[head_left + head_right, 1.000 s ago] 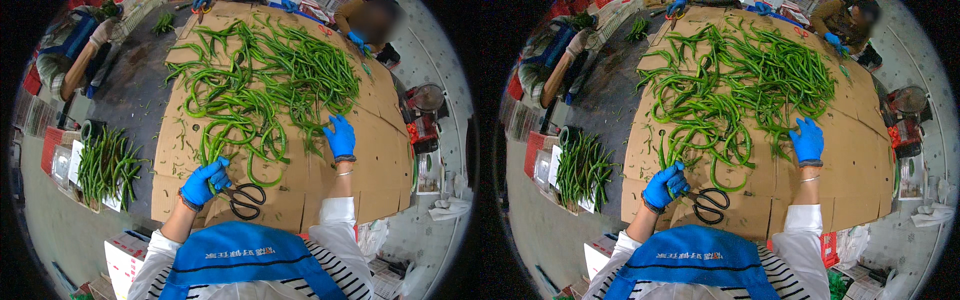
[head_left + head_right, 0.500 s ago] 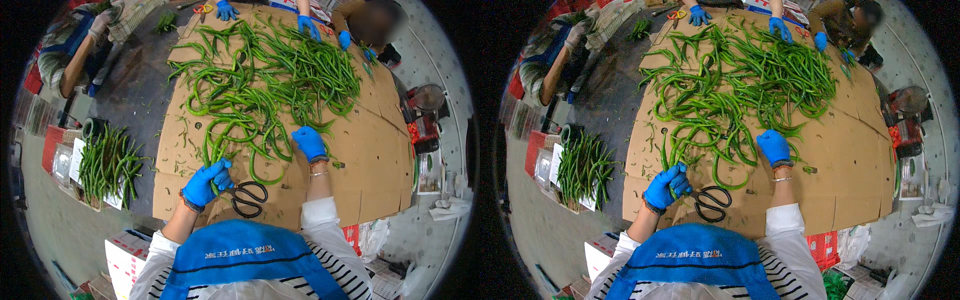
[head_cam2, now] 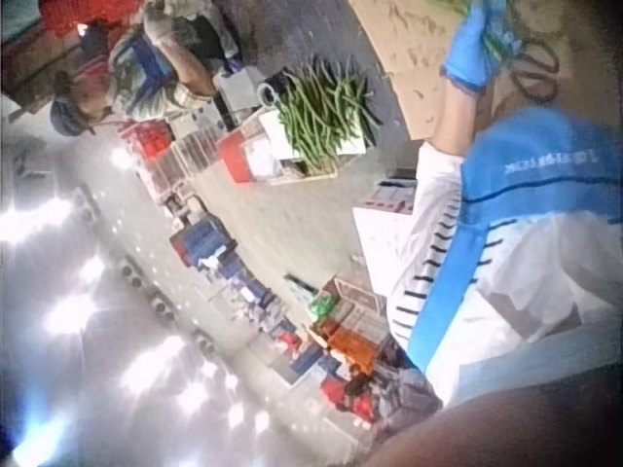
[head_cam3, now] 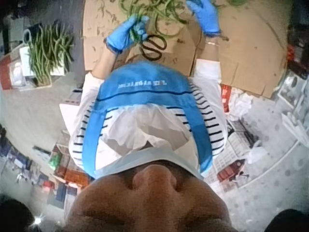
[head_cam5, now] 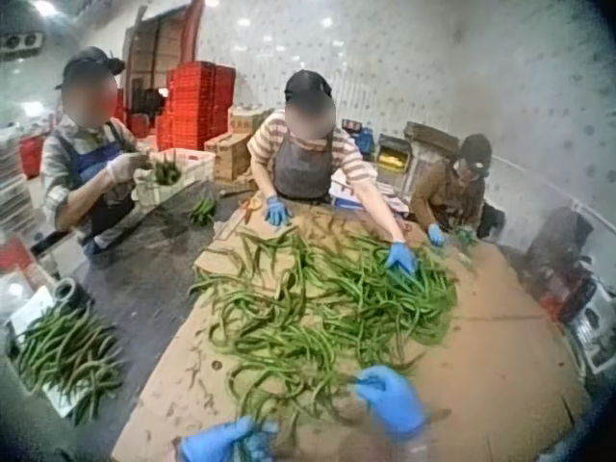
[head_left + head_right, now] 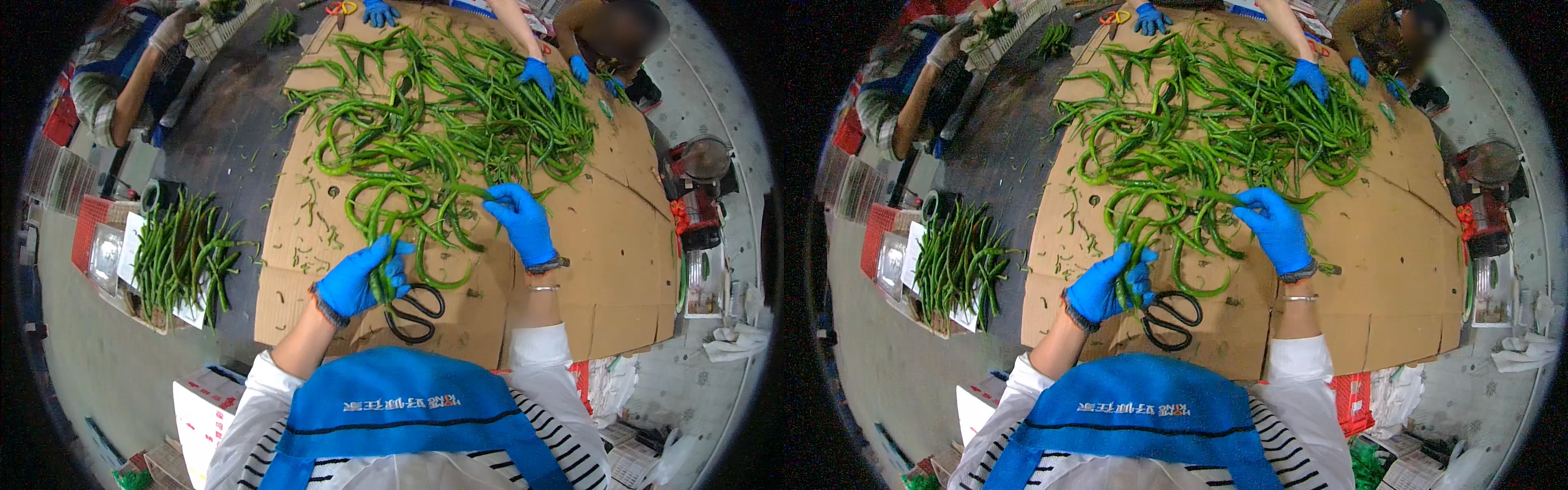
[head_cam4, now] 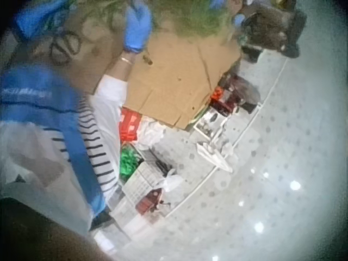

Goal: The person uses scissors to trim the ends of green beans and places the trimmed beans into a basket. The person also gathers beans into bundles and secures them with rubber bands. Other workers are visible in the background performing similar tasks.

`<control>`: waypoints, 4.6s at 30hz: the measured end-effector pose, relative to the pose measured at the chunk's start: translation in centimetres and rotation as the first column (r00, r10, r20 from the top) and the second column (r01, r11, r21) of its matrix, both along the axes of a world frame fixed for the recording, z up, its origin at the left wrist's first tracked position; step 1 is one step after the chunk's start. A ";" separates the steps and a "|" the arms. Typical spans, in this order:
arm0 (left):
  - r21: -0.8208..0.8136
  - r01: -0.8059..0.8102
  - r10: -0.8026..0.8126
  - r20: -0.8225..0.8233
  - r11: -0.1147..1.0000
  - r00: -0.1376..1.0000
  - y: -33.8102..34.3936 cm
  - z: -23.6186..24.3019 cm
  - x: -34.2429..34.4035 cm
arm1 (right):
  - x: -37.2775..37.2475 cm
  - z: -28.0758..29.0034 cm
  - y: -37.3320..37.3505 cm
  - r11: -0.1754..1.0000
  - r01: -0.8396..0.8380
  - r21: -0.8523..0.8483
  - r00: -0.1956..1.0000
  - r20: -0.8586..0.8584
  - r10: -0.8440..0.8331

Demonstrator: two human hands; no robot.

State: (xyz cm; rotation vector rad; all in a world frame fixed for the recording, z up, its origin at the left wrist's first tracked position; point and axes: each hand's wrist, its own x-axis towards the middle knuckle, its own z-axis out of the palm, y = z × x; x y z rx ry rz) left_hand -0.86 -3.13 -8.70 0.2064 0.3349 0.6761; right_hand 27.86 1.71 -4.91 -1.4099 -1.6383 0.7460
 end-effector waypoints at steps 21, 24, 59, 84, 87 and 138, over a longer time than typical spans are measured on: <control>0.109 -0.039 0.066 -0.254 0.993 0.965 -0.5 -0.2 0.6 | -4.8 -1.5 8.3 0.996 0.055 -0.069 0.948 0.316 -0.031; 0.131 -0.056 0.086 -0.233 0.990 0.969 -0.1 -0.2 0.1 | -3.2 -4.6 11.8 0.941 0.095 -0.326 0.584 0.783 0.213; 0.066 -0.165 0.169 -0.060 0.984 0.984 -0.1 0.5 -1.8 | -7.5 2.1 8.5 0.970 -0.171 0.170 0.973 0.183 0.139; 0.086 -0.272 0.279 -0.078 0.958 0.957 0.6 1.0 -1.5 | -3.7 5.9 9.0 0.878 -0.336 -0.340 0.883 -0.439 0.168; 0.128 -0.354 0.369 -0.123 0.927 0.921 0.9 1.5 -1.3 | -6.2 6.5 6.0 0.841 -0.427 -0.333 0.864 -0.423 0.272; 0.478 0.089 0.301 -0.675 0.874 0.674 -1.7 3.4 -1.9 | 12.7 1.2 3.5 0.956 -0.018 0.292 0.281 -0.916 0.285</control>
